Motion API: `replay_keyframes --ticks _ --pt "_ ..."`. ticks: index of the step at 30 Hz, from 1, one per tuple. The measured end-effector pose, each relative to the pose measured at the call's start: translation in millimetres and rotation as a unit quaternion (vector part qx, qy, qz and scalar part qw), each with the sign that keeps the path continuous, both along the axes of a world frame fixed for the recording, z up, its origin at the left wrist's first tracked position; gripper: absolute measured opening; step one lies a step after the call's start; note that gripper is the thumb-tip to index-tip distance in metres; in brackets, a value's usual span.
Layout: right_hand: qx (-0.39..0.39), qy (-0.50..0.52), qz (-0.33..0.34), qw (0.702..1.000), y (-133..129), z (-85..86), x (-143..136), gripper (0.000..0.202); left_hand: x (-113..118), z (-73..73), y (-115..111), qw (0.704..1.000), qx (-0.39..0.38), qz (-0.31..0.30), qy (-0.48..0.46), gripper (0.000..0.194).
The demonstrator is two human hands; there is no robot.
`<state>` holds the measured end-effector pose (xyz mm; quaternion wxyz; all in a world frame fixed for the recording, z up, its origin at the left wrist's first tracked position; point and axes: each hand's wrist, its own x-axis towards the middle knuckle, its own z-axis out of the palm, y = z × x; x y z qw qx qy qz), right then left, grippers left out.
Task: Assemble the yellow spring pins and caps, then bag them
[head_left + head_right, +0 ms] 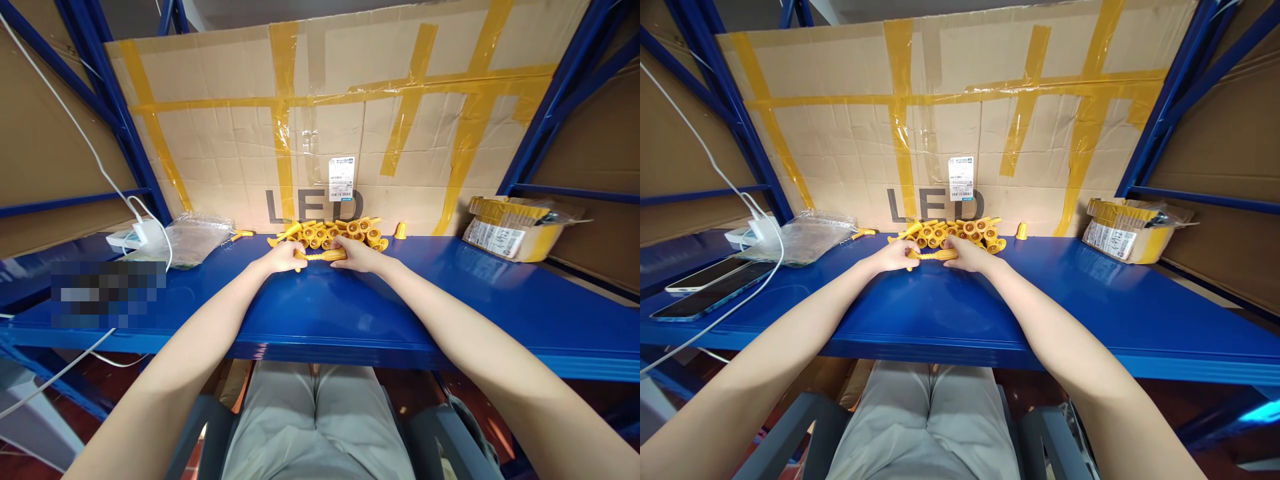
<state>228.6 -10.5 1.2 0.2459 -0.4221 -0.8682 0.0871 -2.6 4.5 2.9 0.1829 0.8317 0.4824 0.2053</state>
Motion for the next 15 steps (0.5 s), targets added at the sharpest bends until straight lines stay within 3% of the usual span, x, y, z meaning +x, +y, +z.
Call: replay_keyframes --ticks 4,9,15 --pt "0.035 -0.019 0.027 0.999 1.9 0.8 1.2 0.021 0.2 0.5 -0.6 1.0 -0.01 -0.001 -0.014 0.013" --pt "0.024 0.019 0.047 0.998 3.8 6.2 5.8 0.028 1.1 3.0 -3.0 1.0 0.005 0.002 -0.01 0.015" --pt "-0.112 0.062 0.007 0.992 -3.1 8.5 4.5 0.041 3.6 4.6 -5.4 0.998 0.056 -0.013 0.011 0.013"
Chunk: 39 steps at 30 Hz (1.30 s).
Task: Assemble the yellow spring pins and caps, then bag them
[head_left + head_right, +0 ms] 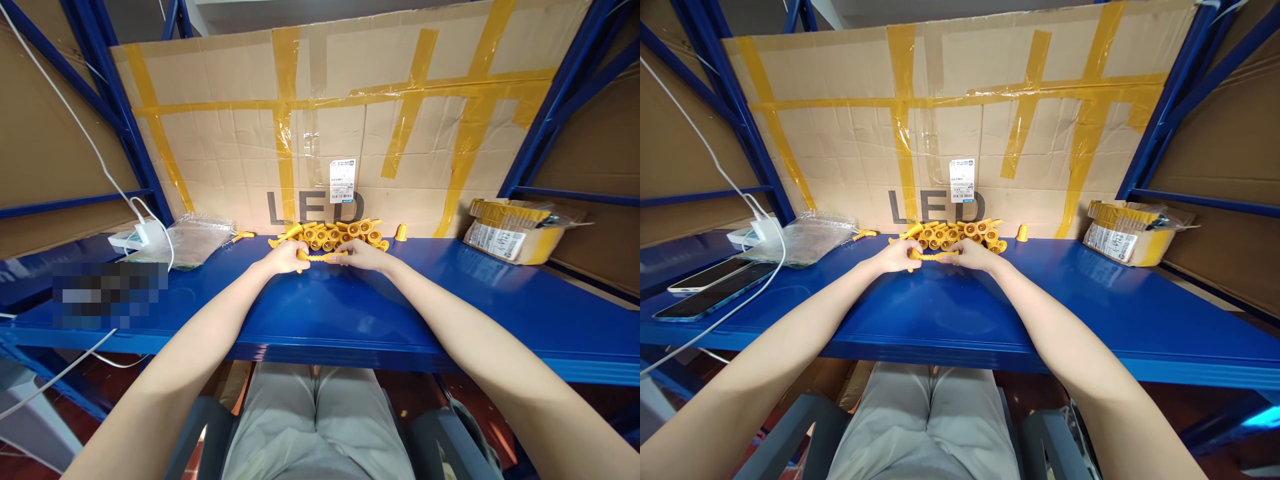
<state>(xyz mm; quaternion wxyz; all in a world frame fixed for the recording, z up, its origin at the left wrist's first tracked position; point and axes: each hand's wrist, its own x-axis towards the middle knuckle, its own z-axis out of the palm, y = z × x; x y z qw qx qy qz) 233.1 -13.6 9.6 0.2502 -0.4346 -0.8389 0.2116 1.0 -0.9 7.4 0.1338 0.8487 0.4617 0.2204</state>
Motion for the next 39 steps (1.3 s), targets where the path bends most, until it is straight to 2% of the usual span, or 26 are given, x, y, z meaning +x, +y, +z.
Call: replay_keyframes --ticks 3,9,11,14,16,20,27,33,39 --pt "-0.065 0.052 -0.012 0.996 -4 -2.3 -4 0.048 2 -0.5 -1 0.999 0.025 -0.006 0.019 0.013" --pt "-0.131 0.118 -0.001 0.984 -2 -7.3 -8 0.036 3 -2.1 -1 1.0 -0.007 -0.006 0.003 0.012" --pt "-0.128 0.123 -0.003 0.984 0 -8.8 -6 0.036 2 -1.7 -1 1.0 -0.015 0.006 -0.007 0.012" --pt "-0.084 0.101 -0.024 0.991 3 -9.4 -5 0.045 1 -0.8 -2 0.999 -0.03 0.018 -0.015 0.013" --pt "-0.063 0.095 -0.033 0.993 3 -8.5 -4 0.043 0 -0.7 -1 0.999 -0.038 0.017 -0.019 0.013" --pt "-0.094 0.122 -0.008 0.988 0 -5.0 -5 0.032 -1 -1.4 0 0.999 -0.029 0.008 -0.023 0.014" --pt "-0.122 0.112 0.011 0.986 -4 -3.9 -4 0.034 1 0.5 -3 0.999 -0.024 0.009 -0.021 0.015" --pt "-0.155 0.152 0.036 0.975 -7 -2.2 -3 0.035 2 0.0 -2 1.0 0.021 0.0 0.005 0.015" --pt "-0.245 0.223 0.056 0.942 -3 -6.5 -4 0.028 2 0.7 -3 0.995 0.09 0.014 0.048 0.016"
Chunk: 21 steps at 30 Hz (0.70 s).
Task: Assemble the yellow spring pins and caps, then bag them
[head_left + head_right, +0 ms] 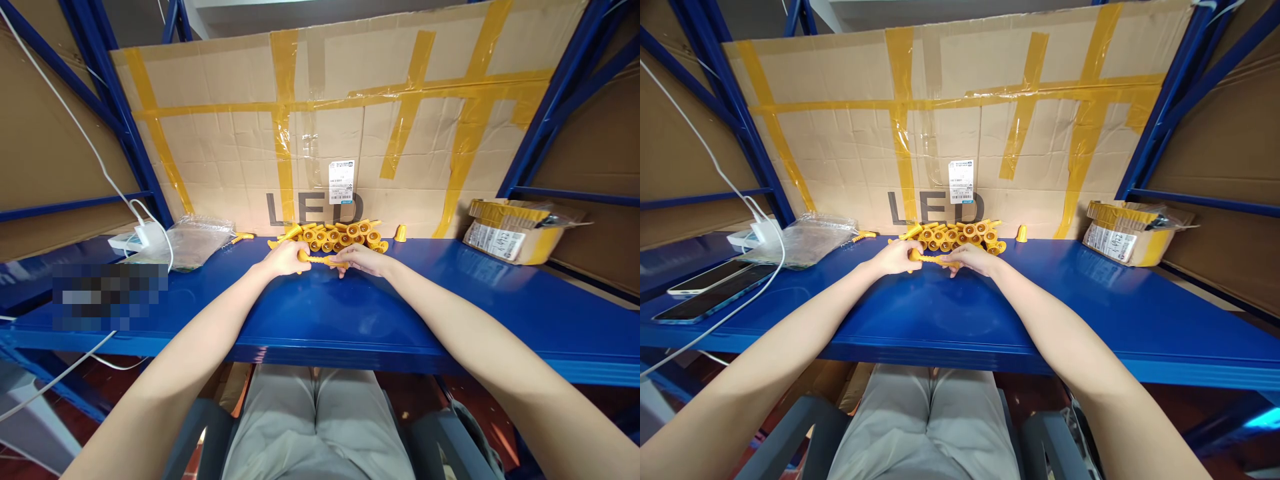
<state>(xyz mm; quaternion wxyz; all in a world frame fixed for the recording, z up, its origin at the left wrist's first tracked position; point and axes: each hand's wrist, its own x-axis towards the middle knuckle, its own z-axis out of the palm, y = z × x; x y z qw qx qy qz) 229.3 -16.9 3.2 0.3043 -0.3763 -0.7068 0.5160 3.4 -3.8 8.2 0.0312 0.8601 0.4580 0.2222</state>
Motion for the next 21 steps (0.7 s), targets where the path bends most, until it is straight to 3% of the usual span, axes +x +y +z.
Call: replay_keyframes --ticks 5,9,16,21 --pt "-0.06 0.021 0.011 0.998 1 0.5 0 0.024 2 1.7 -2 1.0 0.014 0.006 0.0 0.017" --pt "-0.053 0.029 0.007 0.998 1 0.1 -2 0.022 1 -0.1 1 1.0 0.0 -0.003 -0.015 0.017" --pt "0.021 0.008 -0.073 0.997 6 -5.5 -5 0.023 -5 -1.2 6 0.997 -0.061 -0.001 -0.052 0.022" --pt "0.168 -0.088 -0.092 0.978 13 -9.8 -1 0.035 -9 -0.1 7 0.996 -0.074 -0.006 -0.055 0.027"
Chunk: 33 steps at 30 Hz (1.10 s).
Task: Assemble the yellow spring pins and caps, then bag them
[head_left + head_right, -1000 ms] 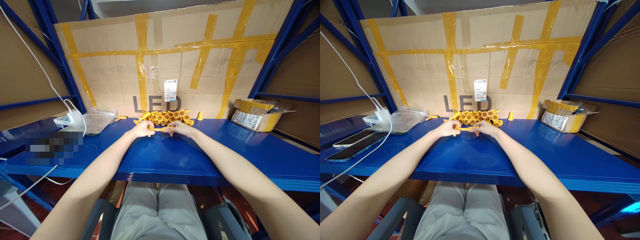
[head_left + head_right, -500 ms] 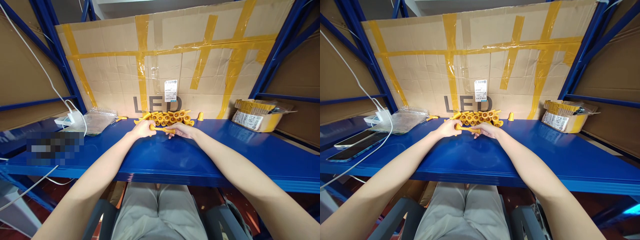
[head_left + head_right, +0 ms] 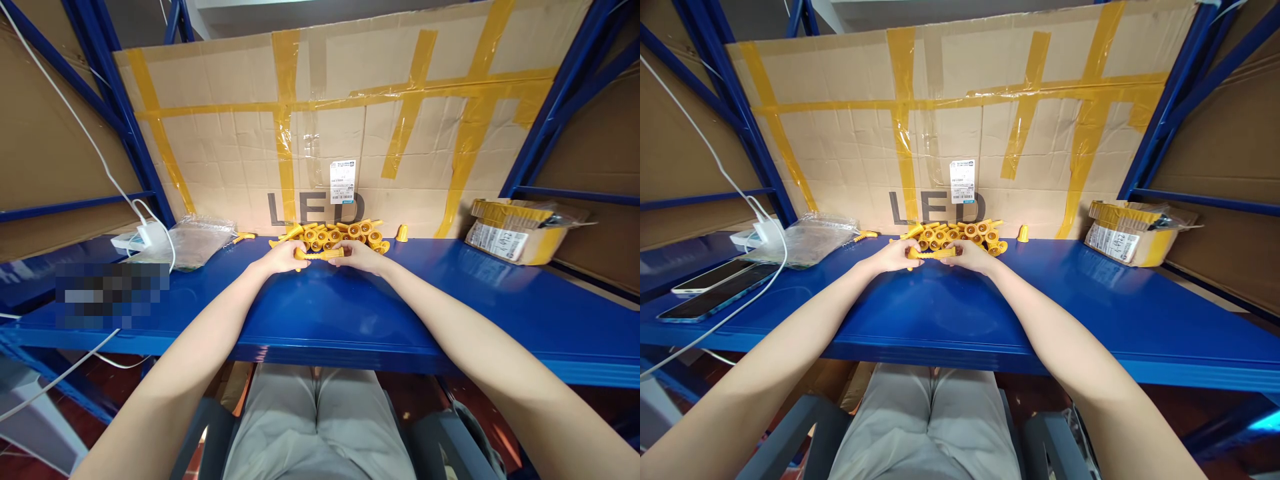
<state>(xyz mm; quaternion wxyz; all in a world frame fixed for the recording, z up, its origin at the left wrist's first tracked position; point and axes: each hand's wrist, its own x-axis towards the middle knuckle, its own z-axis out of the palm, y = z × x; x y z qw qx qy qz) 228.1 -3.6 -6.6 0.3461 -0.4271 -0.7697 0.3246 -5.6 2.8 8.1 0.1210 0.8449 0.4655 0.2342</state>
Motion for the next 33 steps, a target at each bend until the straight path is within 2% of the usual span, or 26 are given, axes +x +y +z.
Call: replay_keyframes --ticks 3,5,10,14,19,23,33 --pt "0.13 -0.088 -0.012 0.988 4 -0.7 2 0.036 -1 0.0 -1 1.0 0.006 -0.001 0.001 0.028" --pt "0.188 -0.116 -0.005 0.975 5 0.6 2 0.034 -1 -0.2 -1 1.0 0.008 -0.001 0.0 0.029" --pt "0.22 -0.146 0.018 0.964 -1 5.4 1 0.031 -1 -0.3 -2 1.0 0.016 -0.003 -0.004 0.033" --pt "0.175 -0.155 0.015 0.972 -5 7.2 0 0.033 1 1.5 -3 0.999 0.042 0.007 0.009 0.033" --pt "0.074 -0.141 -0.008 0.987 -10 10.6 -2 0.039 2 3.7 -5 0.998 0.054 0.006 0.031 0.032" --pt "0.003 -0.085 0.007 0.996 -15 13.2 -5 0.042 2 4.6 -6 0.997 0.06 0.008 0.05 0.034" --pt "-0.088 0.035 0.035 0.995 -10 7.4 -4 0.035 5 5.1 -7 0.996 0.065 0.004 0.053 0.038"
